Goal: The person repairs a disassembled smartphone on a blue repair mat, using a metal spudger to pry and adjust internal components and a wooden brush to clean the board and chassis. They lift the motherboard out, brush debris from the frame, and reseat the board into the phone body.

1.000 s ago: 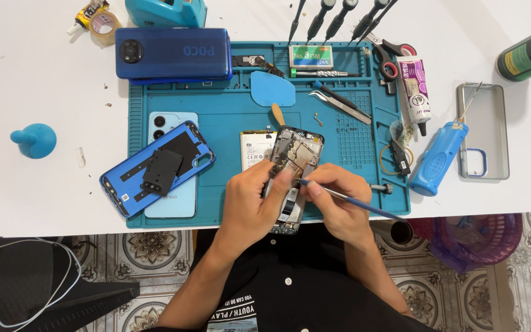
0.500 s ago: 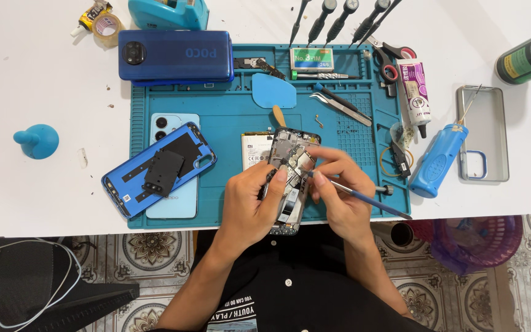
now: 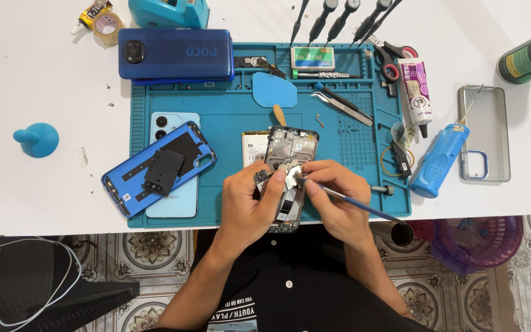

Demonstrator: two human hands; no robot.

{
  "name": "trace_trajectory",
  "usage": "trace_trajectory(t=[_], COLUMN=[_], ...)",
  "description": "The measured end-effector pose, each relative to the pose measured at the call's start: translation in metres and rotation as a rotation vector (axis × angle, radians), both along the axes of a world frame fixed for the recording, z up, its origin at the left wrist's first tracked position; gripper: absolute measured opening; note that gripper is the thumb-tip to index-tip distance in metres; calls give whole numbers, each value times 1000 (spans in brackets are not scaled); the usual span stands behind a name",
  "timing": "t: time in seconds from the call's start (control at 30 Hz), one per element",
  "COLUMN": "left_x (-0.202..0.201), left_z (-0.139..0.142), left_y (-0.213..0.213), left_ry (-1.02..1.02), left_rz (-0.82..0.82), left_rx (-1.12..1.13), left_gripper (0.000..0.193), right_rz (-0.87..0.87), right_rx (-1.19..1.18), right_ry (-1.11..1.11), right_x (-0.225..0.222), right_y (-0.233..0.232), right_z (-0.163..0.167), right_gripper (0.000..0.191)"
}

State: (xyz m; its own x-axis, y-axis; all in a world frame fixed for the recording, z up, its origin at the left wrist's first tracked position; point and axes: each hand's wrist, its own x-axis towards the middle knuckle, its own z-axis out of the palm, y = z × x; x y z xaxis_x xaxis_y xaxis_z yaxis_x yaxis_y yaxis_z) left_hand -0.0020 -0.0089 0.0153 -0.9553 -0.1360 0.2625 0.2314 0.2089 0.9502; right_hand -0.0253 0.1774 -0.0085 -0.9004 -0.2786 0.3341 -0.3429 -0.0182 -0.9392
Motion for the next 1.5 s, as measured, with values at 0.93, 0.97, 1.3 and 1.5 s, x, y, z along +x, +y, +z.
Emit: trace_trajectory(t=[0.93, 0.97, 1.3, 1.5], left_x=[0, 1, 0, -1], left_z=[10, 10, 5, 0], left_y=[1, 0, -2, 1], left_ry=[-50, -23, 17, -44], left_rz=[-63, -73, -98, -83], left_rx=[13, 14, -113, -105], left_gripper=[19, 20, 31, 36], right_rz=[-55, -62, -45, -99], right_rx=[-156, -131, 103, -89], right_ry=[-79, -56, 194, 65], right_x=[-1, 0, -4, 1], right_y=[-5, -5, 1, 3], right_z=[1, 3, 9, 1], right_gripper=[4, 4, 8, 3])
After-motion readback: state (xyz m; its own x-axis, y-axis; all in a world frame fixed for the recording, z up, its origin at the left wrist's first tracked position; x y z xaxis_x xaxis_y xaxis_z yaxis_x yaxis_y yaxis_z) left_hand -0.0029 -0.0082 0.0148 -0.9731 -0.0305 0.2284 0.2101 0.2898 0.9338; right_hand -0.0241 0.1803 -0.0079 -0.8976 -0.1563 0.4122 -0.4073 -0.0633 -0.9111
